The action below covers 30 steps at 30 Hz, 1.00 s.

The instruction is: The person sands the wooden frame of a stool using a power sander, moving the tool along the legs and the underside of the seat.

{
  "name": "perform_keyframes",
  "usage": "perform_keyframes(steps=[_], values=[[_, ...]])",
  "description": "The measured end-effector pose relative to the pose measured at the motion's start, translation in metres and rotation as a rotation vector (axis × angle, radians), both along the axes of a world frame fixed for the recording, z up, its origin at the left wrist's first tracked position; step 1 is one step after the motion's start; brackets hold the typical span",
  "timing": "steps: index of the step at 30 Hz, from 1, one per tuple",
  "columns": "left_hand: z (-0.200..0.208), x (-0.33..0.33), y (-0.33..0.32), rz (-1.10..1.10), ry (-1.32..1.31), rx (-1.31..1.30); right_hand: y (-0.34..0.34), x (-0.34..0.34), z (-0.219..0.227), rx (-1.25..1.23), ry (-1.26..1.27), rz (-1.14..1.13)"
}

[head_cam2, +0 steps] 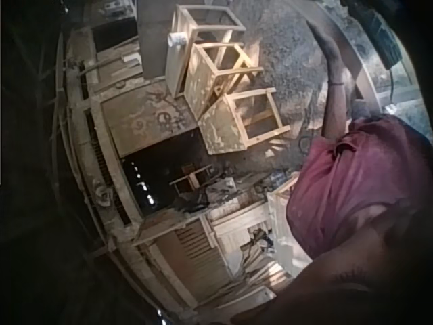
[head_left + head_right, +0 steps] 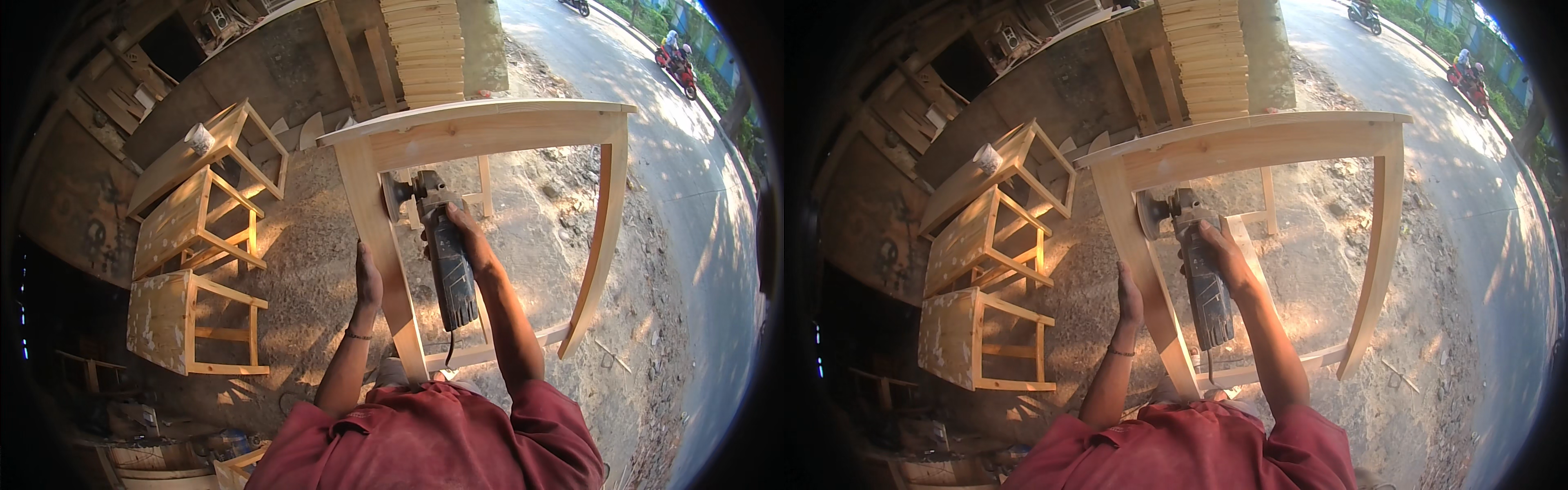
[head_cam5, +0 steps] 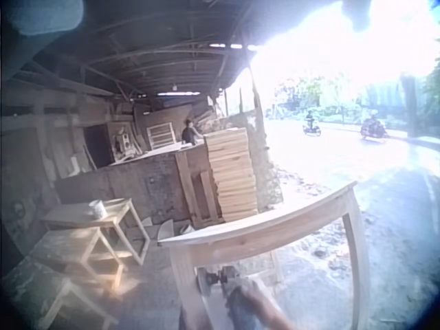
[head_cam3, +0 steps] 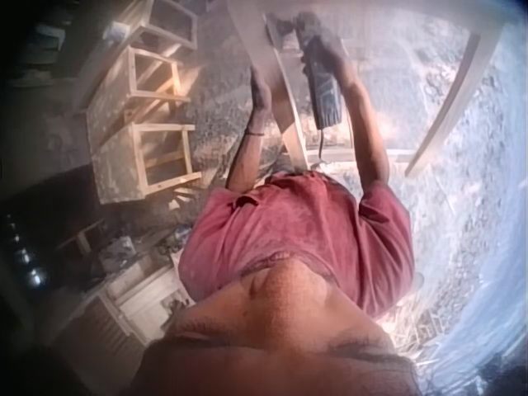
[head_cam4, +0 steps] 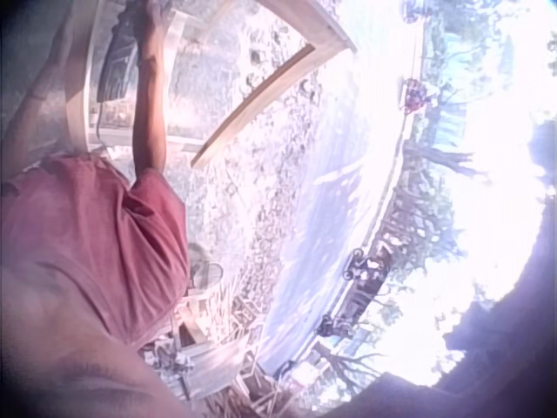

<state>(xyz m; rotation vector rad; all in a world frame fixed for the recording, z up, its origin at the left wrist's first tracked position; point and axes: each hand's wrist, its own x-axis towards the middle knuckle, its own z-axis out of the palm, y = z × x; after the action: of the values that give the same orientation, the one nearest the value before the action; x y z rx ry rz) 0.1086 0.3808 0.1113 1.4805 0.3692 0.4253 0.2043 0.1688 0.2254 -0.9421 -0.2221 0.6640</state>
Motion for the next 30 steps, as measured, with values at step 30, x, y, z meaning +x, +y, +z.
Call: perform_keyframes(steps=[30], values=[[0.002, 0.002, 0.002, -0.053, -0.009, 0.001, -0.01, -0.024, 0.005, 0.041, -0.086, -0.018]])
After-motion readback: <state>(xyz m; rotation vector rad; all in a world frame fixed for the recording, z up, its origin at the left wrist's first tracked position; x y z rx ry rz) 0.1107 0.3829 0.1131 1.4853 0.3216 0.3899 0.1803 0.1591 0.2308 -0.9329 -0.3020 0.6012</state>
